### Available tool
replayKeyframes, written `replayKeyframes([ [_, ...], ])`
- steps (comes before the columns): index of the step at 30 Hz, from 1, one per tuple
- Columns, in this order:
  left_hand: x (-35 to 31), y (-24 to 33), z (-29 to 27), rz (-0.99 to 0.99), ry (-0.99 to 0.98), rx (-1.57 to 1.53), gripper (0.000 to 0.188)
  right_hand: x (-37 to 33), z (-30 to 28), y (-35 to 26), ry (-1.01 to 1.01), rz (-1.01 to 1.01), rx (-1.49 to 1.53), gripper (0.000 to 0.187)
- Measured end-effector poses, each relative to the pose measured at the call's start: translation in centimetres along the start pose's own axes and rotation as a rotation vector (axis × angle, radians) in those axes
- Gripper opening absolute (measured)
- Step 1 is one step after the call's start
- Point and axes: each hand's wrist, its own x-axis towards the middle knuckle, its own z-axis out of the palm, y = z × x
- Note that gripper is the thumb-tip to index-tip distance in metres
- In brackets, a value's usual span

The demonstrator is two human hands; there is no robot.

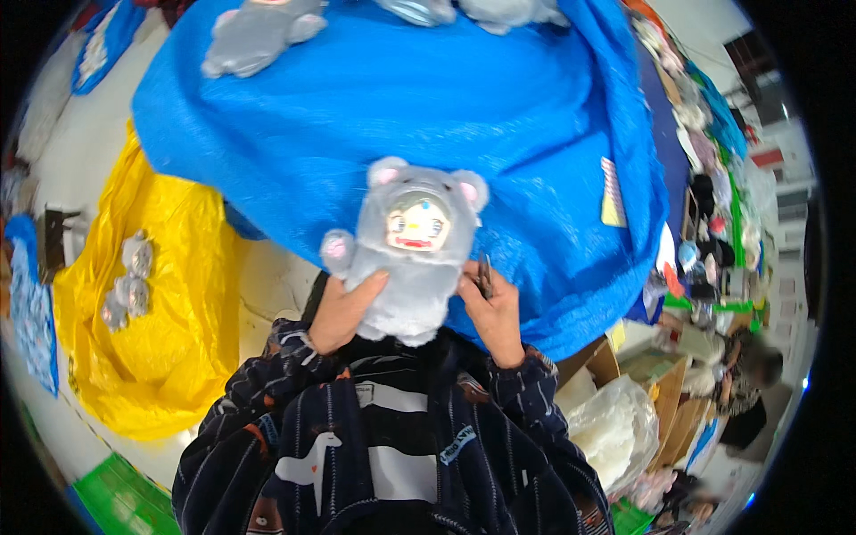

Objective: The person repeatedly picks up gray stuffed bear toys from a blue tarp, uses scissors to trim loose threads or fabric around the face and edges, and places the finished items back on the tarp. The process is repeated for multiple toys in a factory setting.

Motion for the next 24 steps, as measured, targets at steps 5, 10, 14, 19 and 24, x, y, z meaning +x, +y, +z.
replayKeyframes([
  [5, 0.3, 0.3, -0.6, 0.051, 0.007, 0.044, 0.037, 0.7, -0.3, -1.3, 0.061, -0.061, -0.174, 0.017],
  [10, 0.3, 0.3, -0.2, 0.026, 0.099, -0.032, 0.036, 0.7, -1.2, -2.6, 0.016, 0.081, 0.369, 0.018],
  [14, 0.9, 0.2, -1.1, 0.001, 0.112, -0.017, 0.037, 0.5, -3.0, -2.5, -0.1, 0.063, 0.53, 0.02],
  [19, 1.1, 0.2, -1.0, 0.009, 0.106, -0.035, 0.038, 1.7, -1.4, -2.4, 0.102, -0.307, -0.182, 0.02],
  [24, 1.0, -0.2, -1.7, 0.035, 0.122, 0.007, 0.038, 2.8, 0.6, -0.8, 0.089, -0.602, -0.459, 0.019],
])
